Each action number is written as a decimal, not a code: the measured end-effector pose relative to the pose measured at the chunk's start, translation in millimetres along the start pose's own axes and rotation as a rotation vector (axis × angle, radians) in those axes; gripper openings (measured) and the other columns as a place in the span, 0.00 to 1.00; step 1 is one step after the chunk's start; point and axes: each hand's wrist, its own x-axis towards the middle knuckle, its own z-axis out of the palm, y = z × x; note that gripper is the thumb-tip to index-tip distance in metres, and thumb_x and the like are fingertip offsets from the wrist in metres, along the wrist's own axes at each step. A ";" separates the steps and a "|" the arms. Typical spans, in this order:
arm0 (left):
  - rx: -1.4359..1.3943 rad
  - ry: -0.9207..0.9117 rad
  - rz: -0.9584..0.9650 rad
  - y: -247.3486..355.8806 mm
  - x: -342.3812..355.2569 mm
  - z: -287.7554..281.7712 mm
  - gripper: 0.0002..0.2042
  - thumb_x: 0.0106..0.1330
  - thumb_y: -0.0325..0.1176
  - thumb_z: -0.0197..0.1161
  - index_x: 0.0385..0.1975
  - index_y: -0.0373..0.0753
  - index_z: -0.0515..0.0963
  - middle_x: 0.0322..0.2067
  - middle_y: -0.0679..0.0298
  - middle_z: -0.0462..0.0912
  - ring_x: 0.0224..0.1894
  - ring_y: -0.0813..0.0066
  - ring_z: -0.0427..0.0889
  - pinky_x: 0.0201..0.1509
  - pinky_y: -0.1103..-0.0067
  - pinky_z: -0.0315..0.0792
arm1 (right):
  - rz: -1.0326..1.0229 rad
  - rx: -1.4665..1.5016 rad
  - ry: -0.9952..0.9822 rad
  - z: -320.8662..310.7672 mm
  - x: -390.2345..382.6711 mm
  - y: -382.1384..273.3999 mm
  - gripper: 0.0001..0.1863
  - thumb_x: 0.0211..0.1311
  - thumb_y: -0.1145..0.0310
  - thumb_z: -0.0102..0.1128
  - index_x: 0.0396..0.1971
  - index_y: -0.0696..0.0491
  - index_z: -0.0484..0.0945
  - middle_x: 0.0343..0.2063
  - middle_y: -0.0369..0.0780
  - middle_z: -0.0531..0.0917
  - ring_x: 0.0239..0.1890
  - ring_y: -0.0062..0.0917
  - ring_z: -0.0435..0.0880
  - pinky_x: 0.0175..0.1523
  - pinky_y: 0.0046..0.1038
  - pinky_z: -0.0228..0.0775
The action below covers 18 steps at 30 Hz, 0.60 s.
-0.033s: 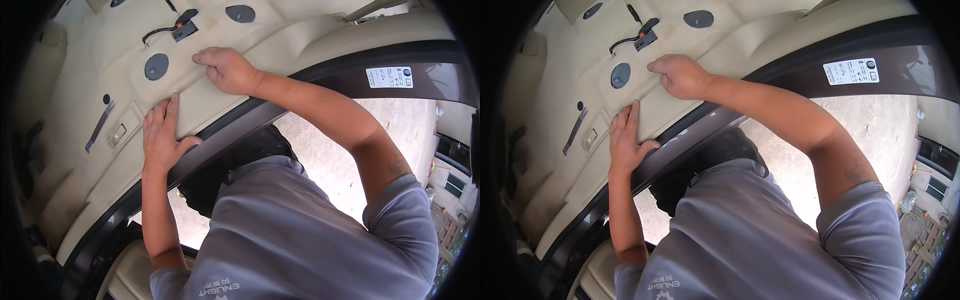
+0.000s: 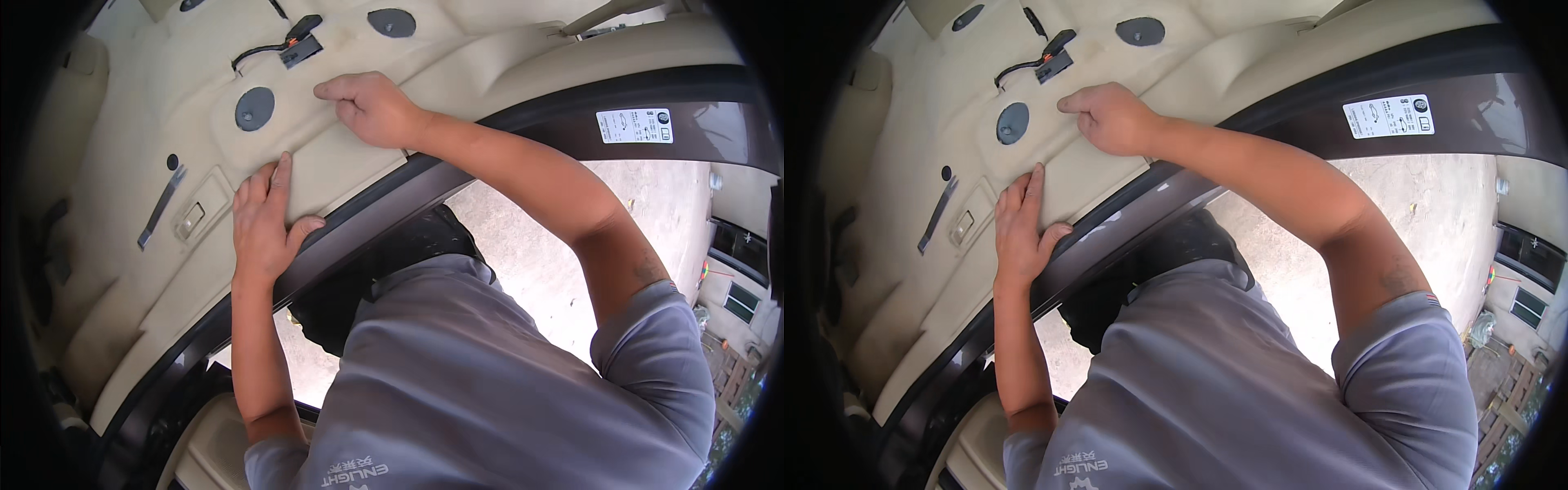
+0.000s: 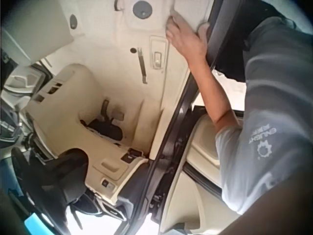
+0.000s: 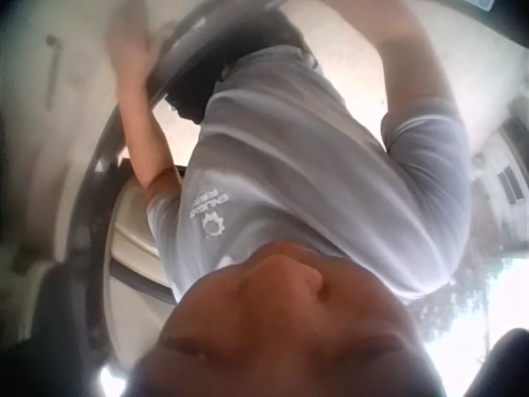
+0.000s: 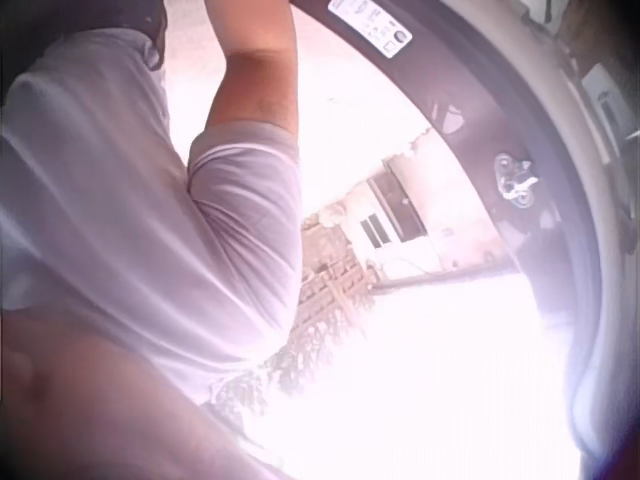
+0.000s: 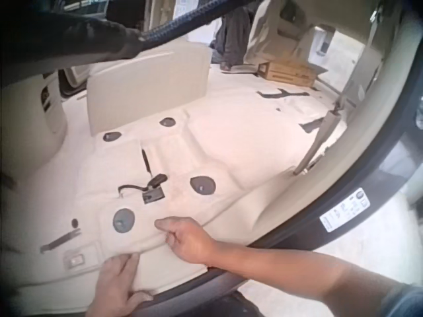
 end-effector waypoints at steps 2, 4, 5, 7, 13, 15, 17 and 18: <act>0.060 0.023 -0.088 10.7 0.9 5.8 0.45 0.57 0.57 0.72 0.71 0.35 0.68 0.57 0.52 0.75 0.58 0.50 0.72 0.66 0.60 0.64 | 0.420 0.424 0.095 -17.7 25.3 -4.5 0.21 0.67 0.75 0.56 0.57 0.66 0.80 0.36 0.42 0.84 0.40 0.32 0.85 0.51 0.32 0.84; 0.106 0.043 -0.137 16.1 3.7 10.5 0.42 0.61 0.54 0.70 0.72 0.35 0.68 0.57 0.51 0.76 0.58 0.50 0.72 0.67 0.60 0.64 | 0.628 0.586 0.162 -30.7 39.1 -15.6 0.22 0.68 0.72 0.59 0.58 0.68 0.79 0.34 0.38 0.82 0.39 0.25 0.84 0.48 0.30 0.85; 0.120 0.056 -0.147 17.5 3.7 12.7 0.41 0.62 0.53 0.70 0.72 0.35 0.67 0.58 0.51 0.76 0.58 0.49 0.72 0.67 0.60 0.63 | 0.623 0.537 0.172 -33.8 41.1 -20.2 0.22 0.68 0.70 0.61 0.57 0.69 0.78 0.33 0.37 0.81 0.38 0.22 0.83 0.46 0.29 0.85; 0.129 0.066 -0.163 19.2 4.1 14.7 0.40 0.63 0.52 0.69 0.72 0.35 0.67 0.58 0.50 0.76 0.58 0.49 0.73 0.68 0.60 0.63 | 0.608 0.481 0.162 -37.3 43.2 -30.1 0.22 0.69 0.68 0.62 0.56 0.69 0.79 0.31 0.36 0.80 0.36 0.19 0.82 0.43 0.28 0.84; 0.104 0.042 -0.237 29.3 15.4 17.3 0.41 0.61 0.51 0.72 0.71 0.35 0.68 0.60 0.50 0.74 0.63 0.51 0.70 0.69 0.59 0.60 | 0.457 0.515 0.194 -56.5 60.5 -81.1 0.16 0.67 0.63 0.64 0.42 0.63 0.87 0.19 0.35 0.81 0.26 0.19 0.81 0.30 0.27 0.74; 0.088 0.008 -0.275 38.0 20.9 18.1 0.45 0.56 0.52 0.76 0.72 0.34 0.67 0.61 0.49 0.73 0.65 0.51 0.69 0.70 0.59 0.59 | 0.172 0.450 0.117 -68.5 76.5 -99.4 0.13 0.73 0.61 0.57 0.33 0.55 0.82 0.19 0.32 0.77 0.23 0.19 0.76 0.31 0.27 0.70; 0.112 0.011 -0.202 53.4 25.5 18.4 0.51 0.49 0.52 0.80 0.73 0.34 0.65 0.62 0.47 0.72 0.65 0.50 0.69 0.71 0.59 0.59 | -0.030 0.439 0.119 -78.2 77.6 -121.6 0.16 0.75 0.58 0.56 0.29 0.53 0.80 0.18 0.31 0.75 0.19 0.21 0.72 0.27 0.28 0.66; 0.125 0.010 -0.161 61.0 29.1 18.4 0.53 0.46 0.52 0.82 0.73 0.34 0.64 0.62 0.47 0.72 0.66 0.50 0.68 0.71 0.59 0.58 | 0.024 0.399 0.140 -82.4 69.0 -127.4 0.15 0.72 0.60 0.59 0.32 0.57 0.82 0.18 0.33 0.77 0.20 0.21 0.74 0.29 0.28 0.68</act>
